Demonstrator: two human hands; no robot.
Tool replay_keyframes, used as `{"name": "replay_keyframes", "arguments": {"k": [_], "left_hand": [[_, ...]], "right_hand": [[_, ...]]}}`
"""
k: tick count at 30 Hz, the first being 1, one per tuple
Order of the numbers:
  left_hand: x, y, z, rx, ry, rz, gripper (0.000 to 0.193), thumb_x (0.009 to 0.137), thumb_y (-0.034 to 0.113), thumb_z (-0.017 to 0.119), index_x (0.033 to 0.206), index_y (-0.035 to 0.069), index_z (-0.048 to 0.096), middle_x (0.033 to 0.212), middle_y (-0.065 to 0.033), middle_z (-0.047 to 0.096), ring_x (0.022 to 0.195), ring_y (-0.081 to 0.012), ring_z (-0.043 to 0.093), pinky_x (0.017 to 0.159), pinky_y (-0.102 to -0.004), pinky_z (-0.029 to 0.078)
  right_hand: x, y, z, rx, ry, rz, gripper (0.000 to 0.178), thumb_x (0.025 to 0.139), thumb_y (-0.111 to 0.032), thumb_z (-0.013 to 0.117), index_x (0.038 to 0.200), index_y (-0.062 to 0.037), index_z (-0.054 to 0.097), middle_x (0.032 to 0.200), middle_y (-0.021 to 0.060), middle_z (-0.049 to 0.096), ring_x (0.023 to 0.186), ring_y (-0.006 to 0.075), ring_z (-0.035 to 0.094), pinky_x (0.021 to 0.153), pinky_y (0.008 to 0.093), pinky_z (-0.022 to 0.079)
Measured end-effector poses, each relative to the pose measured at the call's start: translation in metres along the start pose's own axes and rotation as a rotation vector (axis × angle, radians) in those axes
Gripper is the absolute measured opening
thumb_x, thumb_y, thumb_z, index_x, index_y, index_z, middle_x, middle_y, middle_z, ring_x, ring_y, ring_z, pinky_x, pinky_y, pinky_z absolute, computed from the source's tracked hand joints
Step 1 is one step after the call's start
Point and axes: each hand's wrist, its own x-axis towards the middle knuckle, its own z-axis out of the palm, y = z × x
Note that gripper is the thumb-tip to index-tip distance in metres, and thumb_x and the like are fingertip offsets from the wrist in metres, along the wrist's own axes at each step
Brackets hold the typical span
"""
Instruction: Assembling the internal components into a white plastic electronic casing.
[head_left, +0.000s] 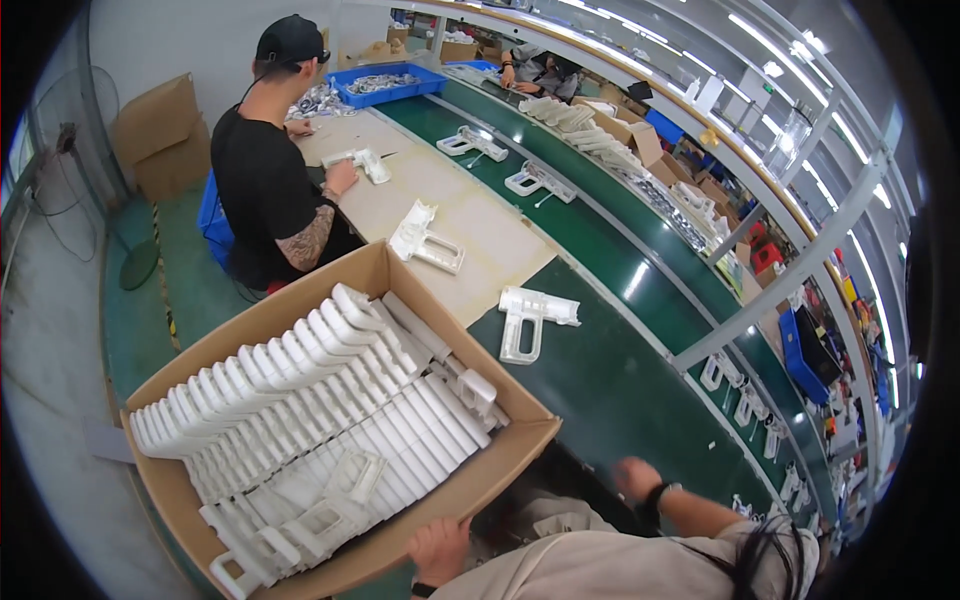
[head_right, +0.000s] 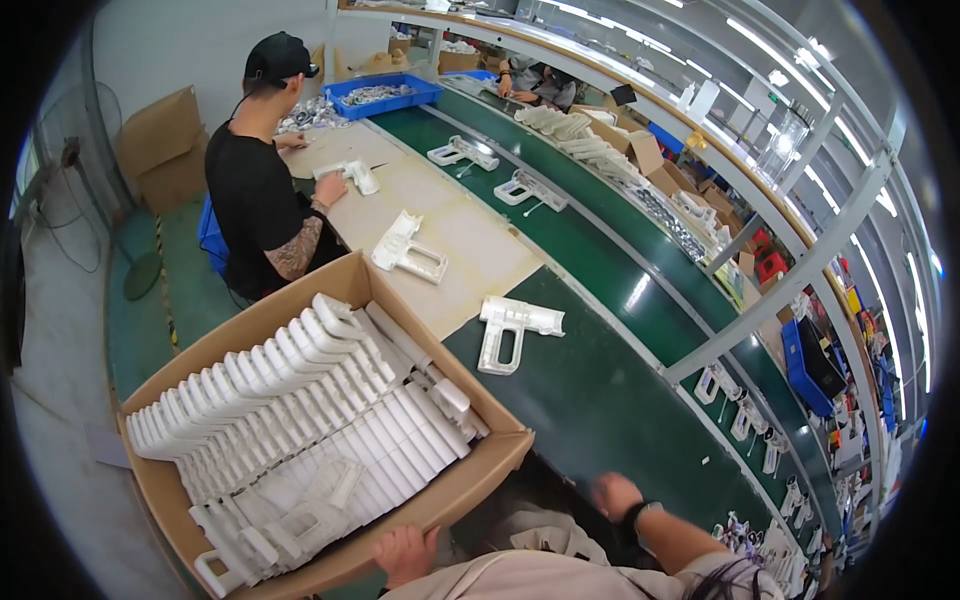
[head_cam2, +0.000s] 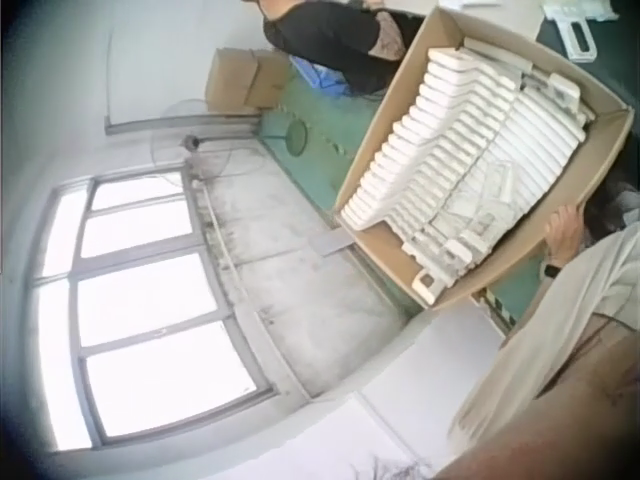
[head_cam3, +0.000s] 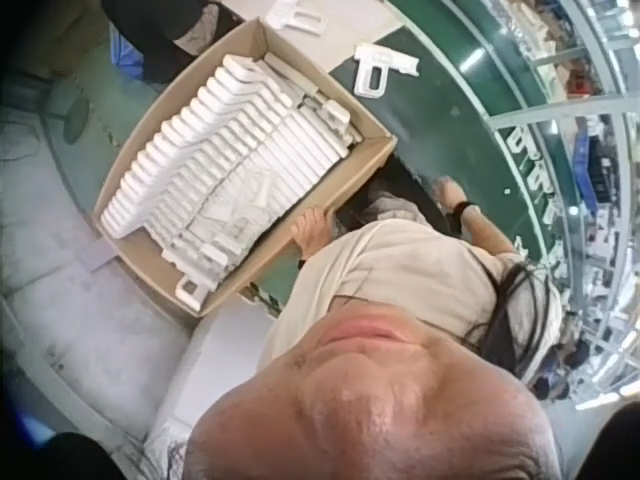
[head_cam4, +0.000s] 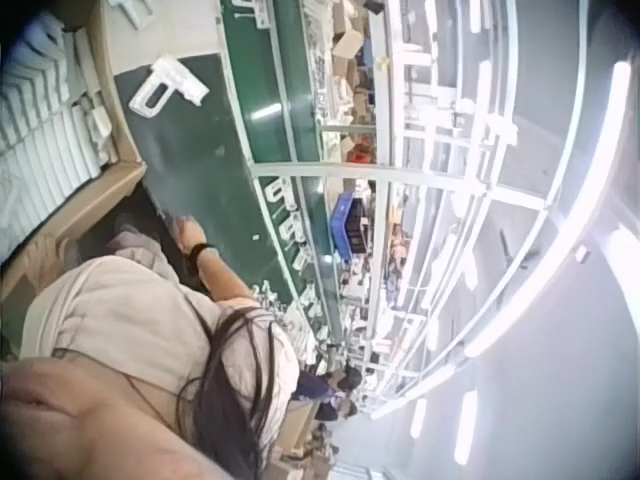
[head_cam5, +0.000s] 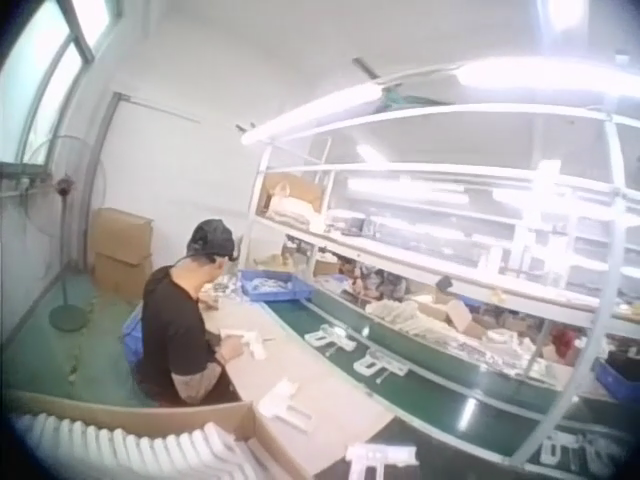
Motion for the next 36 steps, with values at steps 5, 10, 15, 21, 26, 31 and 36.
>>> {"name": "replay_keyframes", "arguments": {"k": [5,10,15,21,26,31,36], "left_hand": [[0.013,-0.013,-0.014,-0.199,-0.179,0.049,0.030,0.071,0.037,0.068,0.077,0.012,0.052,0.075,-0.0065,0.050,0.070,-0.0251,0.050,0.063,-0.0389,0.038],[0.036,-0.029,-0.020,-0.326,-0.421,0.049,0.032,0.072,0.037,0.068,0.080,0.009,0.056,0.078,-0.0089,0.052,0.075,-0.0276,0.053,0.063,-0.0392,0.044],[0.058,-0.022,-0.033,-0.322,-0.554,-0.002,0.033,0.072,0.039,0.069,0.079,0.008,0.062,0.079,-0.0106,0.056,0.076,-0.0293,0.058,0.059,-0.0411,0.047],[0.060,-0.018,-0.031,-0.302,-0.571,-0.152,0.031,0.069,0.040,0.071,0.075,0.011,0.061,0.072,-0.0088,0.055,0.067,-0.0284,0.058,0.052,-0.0421,0.047],[0.064,-0.022,-0.032,-0.322,-0.532,-0.155,0.028,0.073,0.037,0.067,0.078,0.011,0.057,0.075,-0.0091,0.053,0.070,-0.0282,0.054,0.059,-0.0424,0.044],[0.068,-0.017,-0.040,-0.385,-0.812,-0.296,0.028,0.075,0.026,0.062,0.095,0.008,0.055,0.093,-0.0128,0.053,0.094,-0.0338,0.050,0.075,-0.0451,0.043],[0.081,-0.012,-0.036,-0.346,-0.818,-0.296,0.029,0.073,0.024,0.065,0.097,0.009,0.055,0.093,-0.0116,0.054,0.091,-0.0336,0.050,0.073,-0.0443,0.043]], "right_hand": [[0.129,-0.078,-0.055,-0.030,0.107,-0.303,0.026,0.081,-0.022,0.058,0.100,-0.0047,0.060,0.102,0.0179,0.059,0.095,0.0363,0.056,0.082,0.0429,0.047],[0.249,-0.123,-0.053,0.277,0.211,0.095,0.048,0.086,-0.034,0.057,0.121,-0.0018,0.046,0.112,0.0248,0.057,0.105,0.0392,0.054,0.088,0.0448,0.045],[0.334,-0.105,-0.022,0.500,0.032,0.433,0.076,0.081,-0.056,0.054,0.115,0.0107,0.044,0.113,0.0325,0.055,0.107,0.0418,0.055,0.092,0.0436,0.044],[0.361,-0.093,-0.012,0.615,0.098,0.314,0.038,0.083,-0.029,0.061,0.099,0.0049,0.052,0.086,0.0262,0.063,0.076,0.0368,0.065,0.070,0.0425,0.051],[0.388,-0.105,-0.110,0.495,0.277,-0.179,0.023,0.090,-0.018,0.054,0.102,0.0006,0.048,0.078,0.0261,0.060,0.077,0.0443,0.059,0.064,0.0455,0.047],[0.503,-0.218,-0.152,0.596,0.282,-0.495,0.025,0.091,-0.019,0.051,0.107,-0.0018,0.045,0.085,0.0281,0.058,0.084,0.0466,0.056,0.069,0.0487,0.045],[0.613,-0.266,-0.104,0.321,0.271,-0.343,0.025,0.090,-0.019,0.052,0.105,-0.0008,0.046,0.094,0.0255,0.060,0.094,0.0418,0.057,0.080,0.0469,0.045]]}}
